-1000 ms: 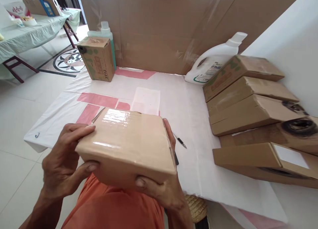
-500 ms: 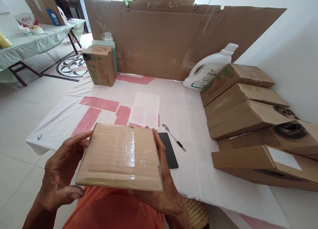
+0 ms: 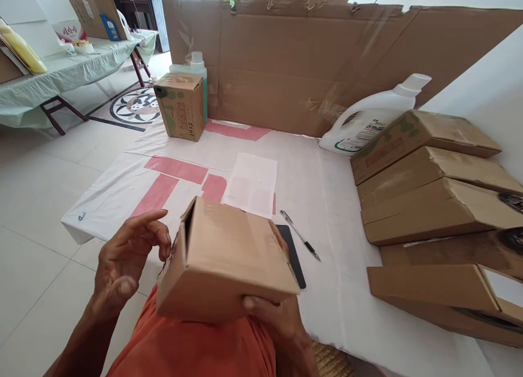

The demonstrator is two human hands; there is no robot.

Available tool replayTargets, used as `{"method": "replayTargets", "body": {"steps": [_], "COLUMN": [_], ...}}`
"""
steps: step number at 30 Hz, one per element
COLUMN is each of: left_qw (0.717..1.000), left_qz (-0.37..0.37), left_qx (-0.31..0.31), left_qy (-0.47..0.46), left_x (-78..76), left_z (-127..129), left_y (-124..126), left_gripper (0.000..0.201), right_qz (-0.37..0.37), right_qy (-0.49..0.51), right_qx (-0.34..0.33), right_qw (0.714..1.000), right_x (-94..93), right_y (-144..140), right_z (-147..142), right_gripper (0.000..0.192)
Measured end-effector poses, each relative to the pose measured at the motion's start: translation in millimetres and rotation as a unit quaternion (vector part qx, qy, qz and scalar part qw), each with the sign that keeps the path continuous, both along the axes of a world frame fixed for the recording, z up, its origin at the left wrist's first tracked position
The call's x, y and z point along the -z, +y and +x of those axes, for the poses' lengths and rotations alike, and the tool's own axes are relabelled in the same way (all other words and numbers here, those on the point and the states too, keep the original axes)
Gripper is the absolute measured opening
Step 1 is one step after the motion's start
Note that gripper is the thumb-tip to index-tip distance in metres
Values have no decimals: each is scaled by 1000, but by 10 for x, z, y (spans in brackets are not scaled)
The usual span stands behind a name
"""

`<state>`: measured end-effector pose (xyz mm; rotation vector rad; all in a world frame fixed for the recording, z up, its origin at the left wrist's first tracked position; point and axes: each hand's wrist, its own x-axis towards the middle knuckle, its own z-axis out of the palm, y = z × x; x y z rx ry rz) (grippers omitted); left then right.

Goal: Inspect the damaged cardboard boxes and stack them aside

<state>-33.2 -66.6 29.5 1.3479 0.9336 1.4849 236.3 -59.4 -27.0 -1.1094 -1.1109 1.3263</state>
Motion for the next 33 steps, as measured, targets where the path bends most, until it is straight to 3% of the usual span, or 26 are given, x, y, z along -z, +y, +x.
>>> {"method": "replayTargets", "body": {"steps": [5, 14, 18, 21, 24, 28, 33], "left_qw": [999, 996, 998, 998, 996, 992, 987], "left_qz": [-6, -3, -4, -14, -30, -18, 37], "left_qx": [-40, -95, -64, -12, 41, 86, 80], "left_qy": [3, -1, 27, 57, 75, 90, 133], "left_x": [67, 187, 225, 250, 263, 261, 255], "left_z": [-32, -143, -196, -205, -150, -14, 100], "left_y": [33, 79, 108, 127, 130, 114, 144], "left_gripper": [57, 51, 52, 60, 73, 85, 90], "right_qz": [-101, -124, -174, -235, -272, -268, -193], "right_qy": [85, 128, 196, 272, 314, 299, 186], "right_qx": [51, 79, 122, 179, 195, 163, 92], "right_qw": [990, 981, 957, 916, 889, 901, 959], "right_x": [183, 228, 217, 191, 196, 250, 189], "right_y": [39, 80, 119, 138, 139, 122, 129], "right_z": [-68, -229, -213, -206, -198, -200, -286], "right_gripper": [79, 59, 50, 51, 50, 48, 52]}}
